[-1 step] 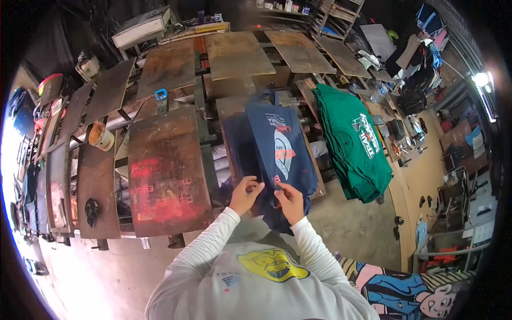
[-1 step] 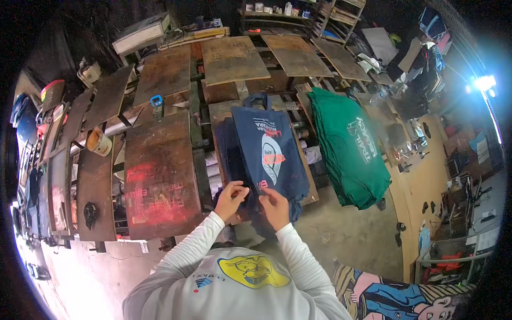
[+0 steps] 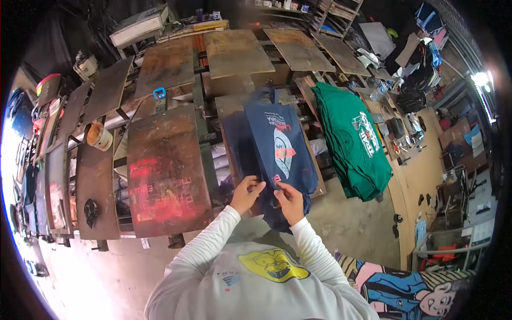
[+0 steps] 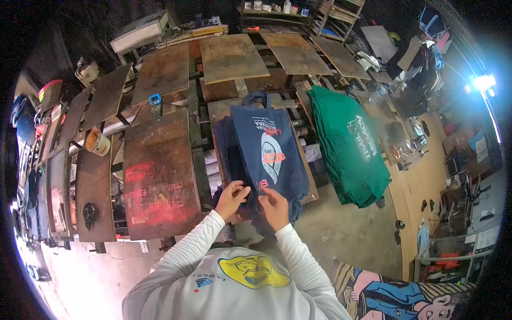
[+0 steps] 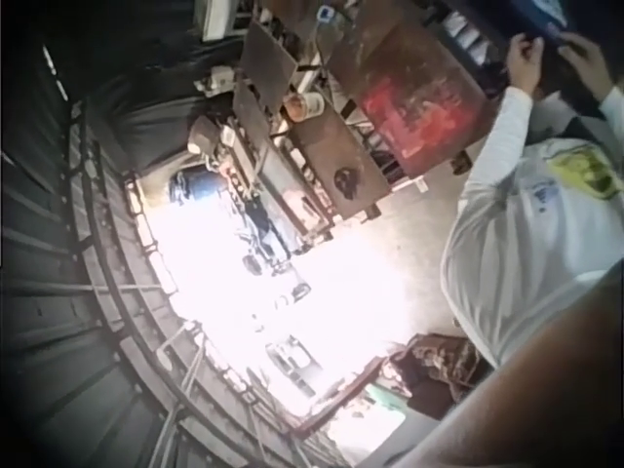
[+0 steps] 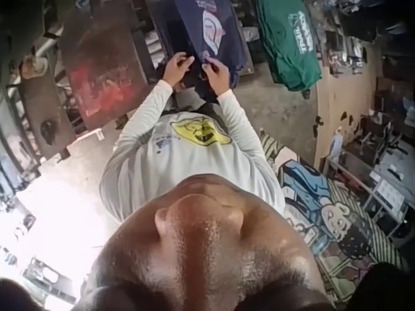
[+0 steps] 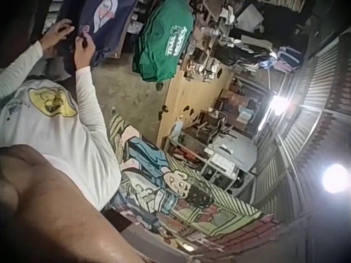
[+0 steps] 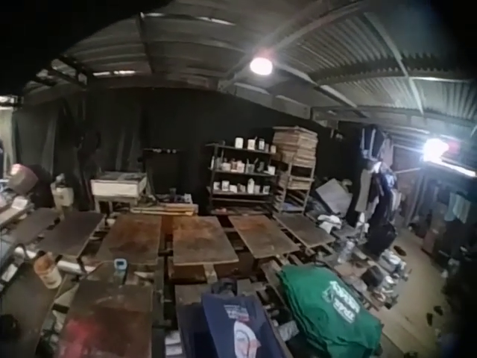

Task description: Applying ink to a screen and spreading it to print a design onto a t-shirt.

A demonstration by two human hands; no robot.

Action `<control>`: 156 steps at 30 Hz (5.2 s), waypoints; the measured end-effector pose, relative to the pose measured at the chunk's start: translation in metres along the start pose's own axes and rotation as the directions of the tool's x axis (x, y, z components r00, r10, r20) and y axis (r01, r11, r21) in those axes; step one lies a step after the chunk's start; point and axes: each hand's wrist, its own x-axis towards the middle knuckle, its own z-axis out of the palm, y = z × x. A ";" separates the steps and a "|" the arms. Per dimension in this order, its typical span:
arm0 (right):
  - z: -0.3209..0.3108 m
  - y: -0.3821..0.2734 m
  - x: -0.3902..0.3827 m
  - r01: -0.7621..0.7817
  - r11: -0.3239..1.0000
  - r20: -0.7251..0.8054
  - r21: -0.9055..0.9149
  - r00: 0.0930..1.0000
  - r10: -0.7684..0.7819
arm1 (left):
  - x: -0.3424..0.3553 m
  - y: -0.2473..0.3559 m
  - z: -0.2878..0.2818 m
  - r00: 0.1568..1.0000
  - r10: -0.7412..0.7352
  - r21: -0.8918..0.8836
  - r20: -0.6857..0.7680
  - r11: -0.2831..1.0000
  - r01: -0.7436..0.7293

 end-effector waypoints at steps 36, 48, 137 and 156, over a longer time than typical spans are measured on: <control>-0.150 -0.152 -0.101 0.533 0.843 0.463 0.066 0.732 -0.499 | -0.130 -0.040 -0.005 0.917 0.197 -0.008 -0.348 0.977 -0.213; -0.200 -0.151 -0.081 0.178 0.976 0.433 0.125 0.876 -0.215 | -0.251 0.025 -0.024 0.825 0.473 -0.008 -0.310 0.866 -0.500; 0.310 0.075 -0.023 -0.228 0.966 0.152 -0.121 0.958 0.245 | -0.122 -0.115 -0.502 0.911 0.082 0.399 -0.404 0.912 0.095; 0.290 0.111 -0.046 0.054 0.823 0.200 -0.566 0.977 0.073 | -0.173 -0.103 -0.481 0.848 0.242 0.644 -0.471 0.751 0.144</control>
